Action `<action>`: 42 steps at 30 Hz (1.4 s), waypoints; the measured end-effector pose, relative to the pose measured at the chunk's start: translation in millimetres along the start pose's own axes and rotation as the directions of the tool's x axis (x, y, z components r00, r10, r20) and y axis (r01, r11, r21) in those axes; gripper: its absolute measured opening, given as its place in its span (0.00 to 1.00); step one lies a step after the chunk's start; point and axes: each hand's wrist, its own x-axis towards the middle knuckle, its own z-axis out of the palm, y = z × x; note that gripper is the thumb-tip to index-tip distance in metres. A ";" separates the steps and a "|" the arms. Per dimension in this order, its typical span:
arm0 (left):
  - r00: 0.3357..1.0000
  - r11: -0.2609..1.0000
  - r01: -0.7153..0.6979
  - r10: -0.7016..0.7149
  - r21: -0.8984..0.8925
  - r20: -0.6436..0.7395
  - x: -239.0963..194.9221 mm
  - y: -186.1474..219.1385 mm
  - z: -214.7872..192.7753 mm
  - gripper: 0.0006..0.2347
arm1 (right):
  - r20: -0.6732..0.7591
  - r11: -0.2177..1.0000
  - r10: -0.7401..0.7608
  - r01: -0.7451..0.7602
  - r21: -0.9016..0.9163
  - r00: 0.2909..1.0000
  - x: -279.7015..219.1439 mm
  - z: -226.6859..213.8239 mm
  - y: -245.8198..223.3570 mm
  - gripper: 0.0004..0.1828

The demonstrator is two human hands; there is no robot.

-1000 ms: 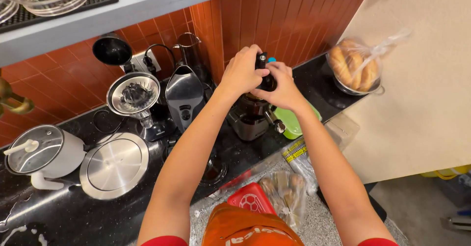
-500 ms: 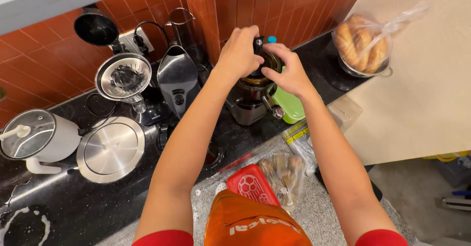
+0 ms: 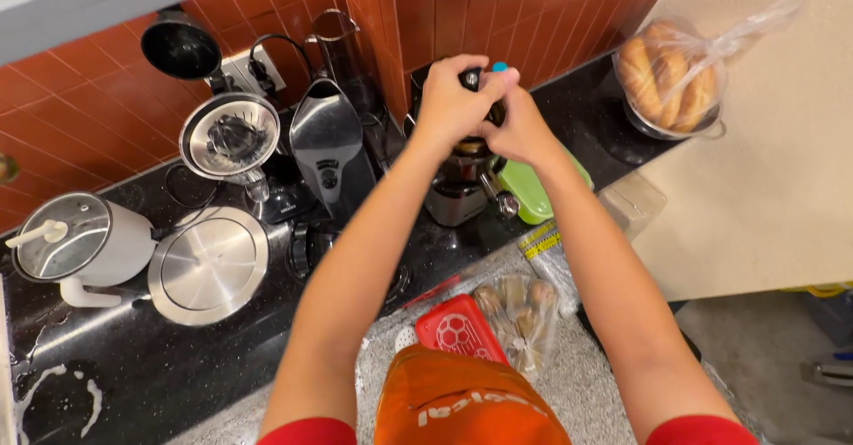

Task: The person wipes a metal cup and places it on the counter, then wipes a juicer strainer and places it on the juicer base. They attach a black plastic part to the strainer, then pick up a yellow container and a black lid, attaching them to the juicer. Finally, they place a large dark container on top of the juicer and wipe the counter.

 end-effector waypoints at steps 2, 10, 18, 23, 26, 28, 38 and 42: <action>0.994 1.000 -0.008 0.009 0.014 -0.105 -2.2 16.9 10.3 0.21 | -0.033 0.997 -0.059 0.061 0.054 0.998 7.1 -1.2 -8.7 0.32; 0.960 0.962 -0.029 0.102 0.271 -0.260 -4.5 13.7 33.7 0.22 | -0.079 0.860 -0.179 0.195 0.472 0.981 -2.5 -13.6 37.9 0.27; 0.986 0.965 0.097 -0.061 0.244 -0.154 0.3 17.1 22.5 0.24 | -0.144 0.511 0.197 0.024 0.859 0.970 -5.0 4.2 33.2 0.23; 0.997 0.974 0.070 -0.058 0.214 -0.060 2.4 18.9 12.6 0.23 | -0.138 0.538 0.270 -0.030 0.843 0.953 -4.7 5.9 24.8 0.23; 0.999 0.982 0.035 -0.038 0.184 0.009 4.0 16.7 8.6 0.23 | -0.137 0.542 0.296 -0.048 0.839 0.945 -7.7 6.8 21.1 0.23; 0.999 0.987 0.007 -0.013 0.162 0.037 8.3 12.4 6.0 0.23 | -0.140 0.549 0.299 -0.050 0.834 0.944 -6.1 8.3 17.9 0.23; 0.887 0.953 -0.156 0.251 -0.259 0.389 32.9 -26.3 1.1 0.26 | -0.208 0.617 0.283 -0.012 0.787 0.936 -5.7 15.9 28.7 0.23; 0.814 0.944 -0.141 0.283 -0.300 0.507 39.8 -21.1 -5.5 0.26 | -0.216 0.603 0.300 -0.009 0.798 0.929 -8.6 17.6 30.7 0.23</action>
